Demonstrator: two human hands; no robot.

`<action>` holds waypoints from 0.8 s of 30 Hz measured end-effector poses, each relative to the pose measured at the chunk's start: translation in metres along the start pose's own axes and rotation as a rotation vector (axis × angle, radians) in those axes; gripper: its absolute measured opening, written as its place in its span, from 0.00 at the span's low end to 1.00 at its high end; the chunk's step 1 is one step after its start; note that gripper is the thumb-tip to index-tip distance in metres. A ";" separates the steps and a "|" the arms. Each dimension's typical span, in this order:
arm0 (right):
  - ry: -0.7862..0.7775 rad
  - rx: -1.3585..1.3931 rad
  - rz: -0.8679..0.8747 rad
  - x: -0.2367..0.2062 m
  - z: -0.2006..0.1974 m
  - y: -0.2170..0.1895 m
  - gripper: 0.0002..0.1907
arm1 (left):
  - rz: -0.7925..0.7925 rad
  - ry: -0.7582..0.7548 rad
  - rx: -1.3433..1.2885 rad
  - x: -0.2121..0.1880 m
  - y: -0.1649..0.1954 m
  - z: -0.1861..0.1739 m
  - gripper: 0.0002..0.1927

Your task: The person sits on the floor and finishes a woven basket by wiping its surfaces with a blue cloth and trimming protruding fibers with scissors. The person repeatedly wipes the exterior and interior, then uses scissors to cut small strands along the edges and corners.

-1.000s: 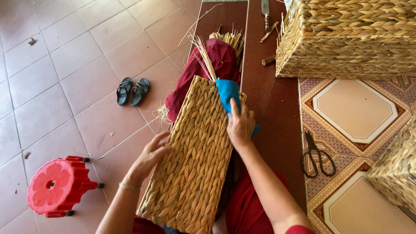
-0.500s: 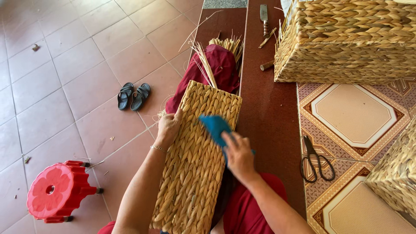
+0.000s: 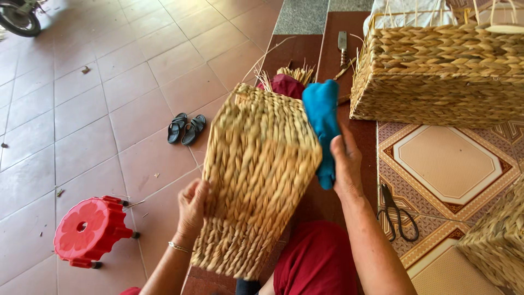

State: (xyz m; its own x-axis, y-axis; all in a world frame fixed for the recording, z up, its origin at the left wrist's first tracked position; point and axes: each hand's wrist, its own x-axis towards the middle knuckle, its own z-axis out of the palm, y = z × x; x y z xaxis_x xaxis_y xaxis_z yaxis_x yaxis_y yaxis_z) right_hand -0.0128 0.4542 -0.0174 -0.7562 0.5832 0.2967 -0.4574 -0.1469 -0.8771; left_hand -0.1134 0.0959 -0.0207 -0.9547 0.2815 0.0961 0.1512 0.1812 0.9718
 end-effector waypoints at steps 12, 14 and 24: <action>-0.377 -0.751 -0.393 -0.140 0.058 -0.063 0.26 | -0.060 -0.113 -0.181 -0.111 0.056 -0.050 0.21; -0.340 -0.870 -0.493 -0.162 0.064 -0.075 0.26 | -0.162 -0.032 -0.175 -0.126 0.073 -0.045 0.21; -0.178 -0.813 -0.618 -0.162 0.098 -0.088 0.24 | -0.121 -0.097 -0.343 -0.079 0.108 -0.057 0.21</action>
State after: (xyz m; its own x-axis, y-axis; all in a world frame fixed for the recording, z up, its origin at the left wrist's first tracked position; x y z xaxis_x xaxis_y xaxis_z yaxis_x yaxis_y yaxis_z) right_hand 0.1043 0.2938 0.0490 -0.5853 0.2372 0.7754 -0.3855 0.7598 -0.5235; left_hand -0.0365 0.0393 0.0887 -0.9294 0.3680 -0.0290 -0.0717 -0.1029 0.9921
